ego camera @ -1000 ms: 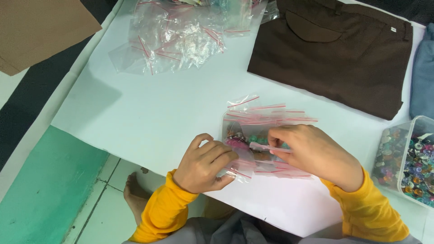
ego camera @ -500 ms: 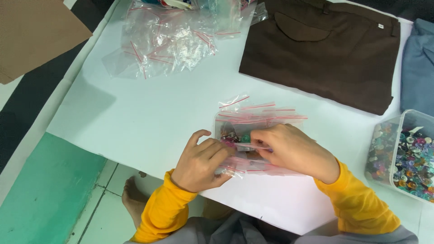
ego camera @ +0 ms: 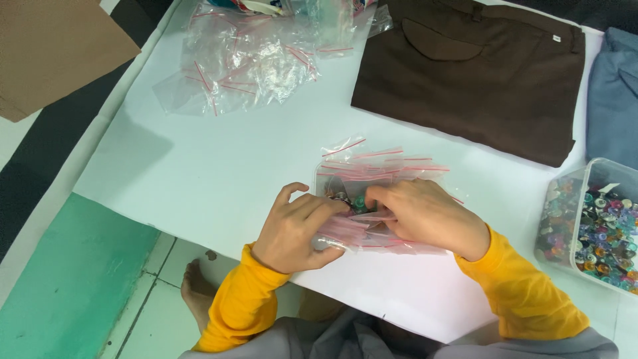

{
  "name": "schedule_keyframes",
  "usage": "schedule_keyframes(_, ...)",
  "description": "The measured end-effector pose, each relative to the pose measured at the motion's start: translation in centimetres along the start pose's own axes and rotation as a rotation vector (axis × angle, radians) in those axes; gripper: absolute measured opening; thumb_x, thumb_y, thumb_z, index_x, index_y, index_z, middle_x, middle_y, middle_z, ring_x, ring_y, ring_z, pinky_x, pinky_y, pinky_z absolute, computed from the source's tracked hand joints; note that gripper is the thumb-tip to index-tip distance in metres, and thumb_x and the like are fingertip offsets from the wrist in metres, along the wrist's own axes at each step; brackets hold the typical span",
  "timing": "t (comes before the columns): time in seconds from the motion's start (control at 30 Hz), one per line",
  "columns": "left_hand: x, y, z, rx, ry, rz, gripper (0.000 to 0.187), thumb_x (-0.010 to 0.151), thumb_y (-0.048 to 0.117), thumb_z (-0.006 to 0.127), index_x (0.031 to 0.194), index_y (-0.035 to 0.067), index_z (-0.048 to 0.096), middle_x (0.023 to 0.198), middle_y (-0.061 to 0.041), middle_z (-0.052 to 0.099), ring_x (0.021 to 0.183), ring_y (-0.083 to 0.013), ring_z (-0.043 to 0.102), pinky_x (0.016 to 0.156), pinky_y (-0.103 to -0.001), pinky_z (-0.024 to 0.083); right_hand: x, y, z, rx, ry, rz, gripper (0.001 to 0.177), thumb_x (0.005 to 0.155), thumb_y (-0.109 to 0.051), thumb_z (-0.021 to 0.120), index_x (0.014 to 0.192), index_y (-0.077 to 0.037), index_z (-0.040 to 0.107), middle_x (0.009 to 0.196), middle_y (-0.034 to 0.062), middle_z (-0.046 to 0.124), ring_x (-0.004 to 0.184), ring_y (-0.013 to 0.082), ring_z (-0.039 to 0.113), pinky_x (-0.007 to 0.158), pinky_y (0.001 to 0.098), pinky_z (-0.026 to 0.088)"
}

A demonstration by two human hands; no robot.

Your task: Sorting buttons from a container and placing them into small plastic bags

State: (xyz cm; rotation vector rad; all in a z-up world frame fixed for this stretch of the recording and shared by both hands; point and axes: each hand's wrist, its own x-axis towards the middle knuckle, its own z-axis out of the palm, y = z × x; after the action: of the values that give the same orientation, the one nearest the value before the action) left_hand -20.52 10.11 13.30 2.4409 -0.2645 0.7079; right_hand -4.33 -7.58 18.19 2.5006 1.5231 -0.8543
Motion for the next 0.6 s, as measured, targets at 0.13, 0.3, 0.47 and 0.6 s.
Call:
schedule_keyframes(0.13, 0.5, 0.0, -0.9, -0.135, 0.007, -0.007, 0.047, 0.076, 0.036, 0.080, 0.113, 0.009, 0.069, 0.100, -0.010, 0.074, 0.091, -0.0274, 0.073, 0.102, -0.051, 0.043, -2.9, 0.0, -2.8, 0.224, 0.011, -0.106, 0.034, 0.086, -0.028, 0.069, 0.118, -0.019, 0.067, 0.105, 0.0081, 0.081, 0.102, 0.0379, 0.074, 0.083, 0.0561, 0.058)
schedule_keyframes(0.3, -0.2, -0.9, -0.4, -0.094, -0.012, 0.076, 0.020, 0.089, 0.027, 0.077, 0.096, 0.012, 0.067, 0.096, 0.001, 0.077, 0.078, -0.0160, 0.070, 0.098, -0.042, 0.042, -5.3, 1.6, -2.0, 0.344, 0.080, -0.268, 0.042, 0.093, -0.051, 0.057, 0.121, -0.026, 0.074, 0.111, -0.0085, 0.083, 0.088, 0.0157, 0.079, 0.079, 0.0301, 0.056)
schedule_keyframes(0.47, 0.4, -0.1, -1.1, -0.136, -0.021, 0.040, 0.044, 0.080, 0.041, 0.083, 0.108, 0.011, 0.067, 0.106, -0.003, 0.074, 0.093, -0.0213, 0.069, 0.099, -0.041, 0.043, -7.4, 2.2, -1.1, 0.455, 0.224, -0.230, 0.048, 0.088, -0.042, 0.066, 0.134, -0.026, 0.066, 0.123, -0.0077, 0.079, 0.093, 0.0152, 0.077, 0.083, 0.0303, 0.056)
schedule_keyframes(0.6, -1.1, -1.4, 0.1, -0.274, 0.019, -0.047, 0.093, 0.074, 0.075, 0.066, 0.141, 0.013, 0.049, 0.147, -0.018, 0.052, 0.136, -0.0356, 0.054, 0.115, -0.052, 0.041, -8.7, 4.3, 0.7, 0.779, 0.808, -0.205, 0.035, 0.095, -0.014, 0.060, 0.128, -0.001, 0.060, 0.135, 0.0166, 0.064, 0.128, 0.0252, 0.060, 0.109, 0.0347, 0.047)
